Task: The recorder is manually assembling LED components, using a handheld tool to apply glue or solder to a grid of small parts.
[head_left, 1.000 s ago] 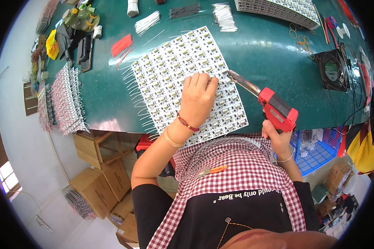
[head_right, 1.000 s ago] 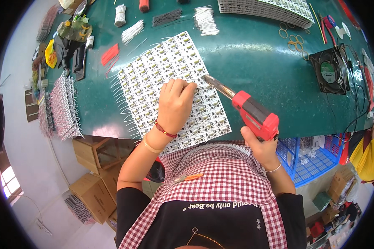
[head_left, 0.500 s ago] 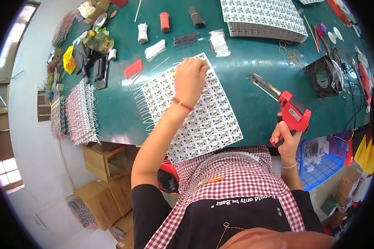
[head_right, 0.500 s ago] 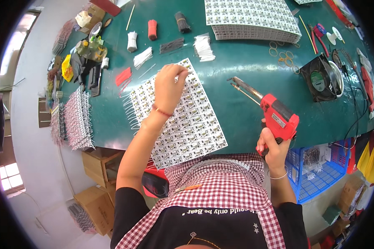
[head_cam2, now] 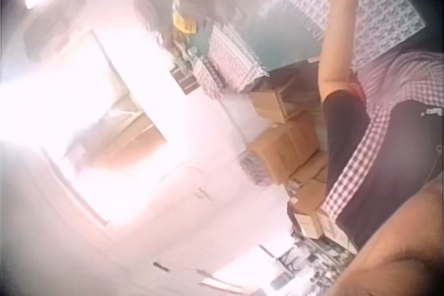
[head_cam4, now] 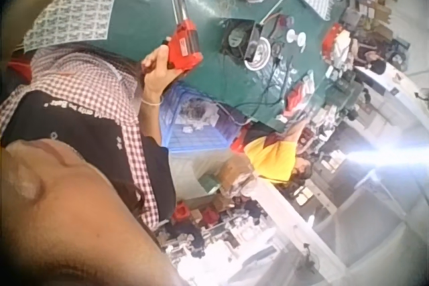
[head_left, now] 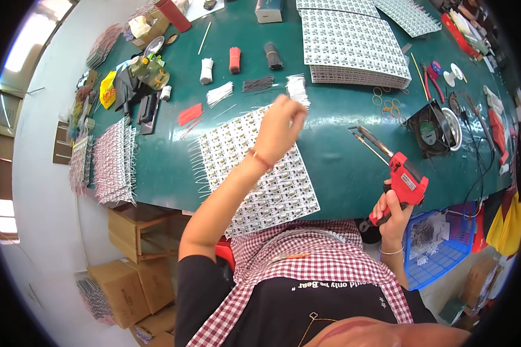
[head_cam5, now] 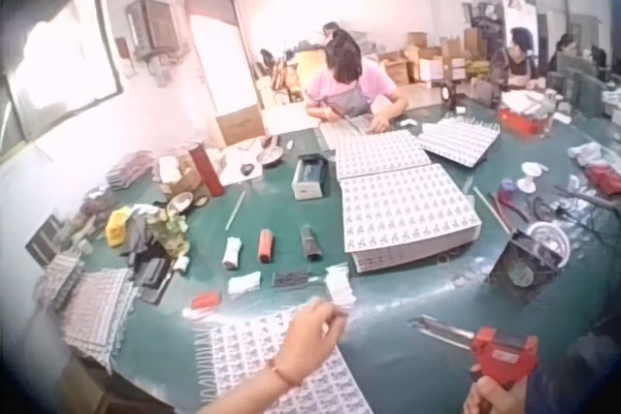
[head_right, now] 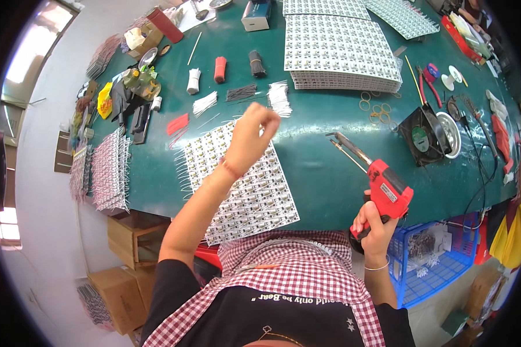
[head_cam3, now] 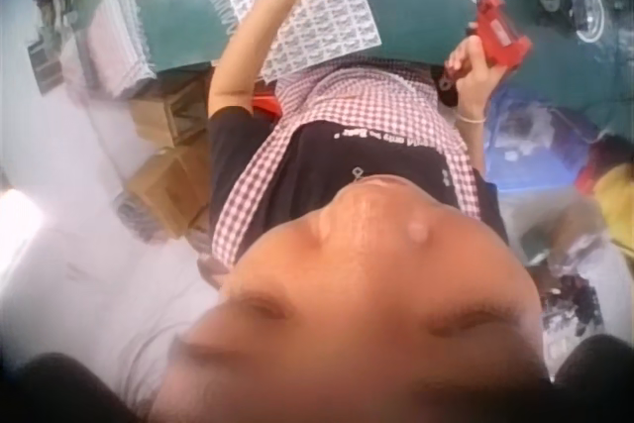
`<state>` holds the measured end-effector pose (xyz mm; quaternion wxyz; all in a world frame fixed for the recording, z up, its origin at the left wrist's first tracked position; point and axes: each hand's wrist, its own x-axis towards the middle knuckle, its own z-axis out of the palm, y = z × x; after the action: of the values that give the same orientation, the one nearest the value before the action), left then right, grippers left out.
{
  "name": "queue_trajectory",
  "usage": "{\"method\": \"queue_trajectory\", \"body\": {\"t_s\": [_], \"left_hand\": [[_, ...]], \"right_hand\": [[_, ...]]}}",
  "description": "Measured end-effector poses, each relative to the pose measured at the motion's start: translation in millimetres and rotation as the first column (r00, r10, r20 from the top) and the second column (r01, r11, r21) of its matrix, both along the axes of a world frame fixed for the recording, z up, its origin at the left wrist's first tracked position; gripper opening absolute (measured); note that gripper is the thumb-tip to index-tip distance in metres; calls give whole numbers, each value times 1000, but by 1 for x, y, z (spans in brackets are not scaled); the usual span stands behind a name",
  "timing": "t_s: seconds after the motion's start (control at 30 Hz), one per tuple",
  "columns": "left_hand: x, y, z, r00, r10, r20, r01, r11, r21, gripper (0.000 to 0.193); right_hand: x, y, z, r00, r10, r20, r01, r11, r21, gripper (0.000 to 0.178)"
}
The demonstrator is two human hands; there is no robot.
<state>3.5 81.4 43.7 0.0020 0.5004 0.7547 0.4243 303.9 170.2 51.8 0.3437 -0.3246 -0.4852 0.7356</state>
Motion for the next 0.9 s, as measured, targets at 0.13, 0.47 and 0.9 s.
{"method": "queue_trajectory", "body": {"t_s": [0.13, 0.47, 0.9], "left_hand": [[73, -64, 145, 906, -380, -188, 397, 915, 66, 23], [133, -91, 222, 659, -4, -752, 496, 754, 431, 30], [196, -86, 234, 787, -271, -554, 550, 715, 431, 8]], "right_hand": [[-4, 9, -2, 996, -49, -71, 48, 999, -12, 25], [-16, -3, 21, 977, 50, -207, -45, 999, 28, 24], [37, -9, 15, 969, 6, -246, 19, 995, 102, 28]]}}
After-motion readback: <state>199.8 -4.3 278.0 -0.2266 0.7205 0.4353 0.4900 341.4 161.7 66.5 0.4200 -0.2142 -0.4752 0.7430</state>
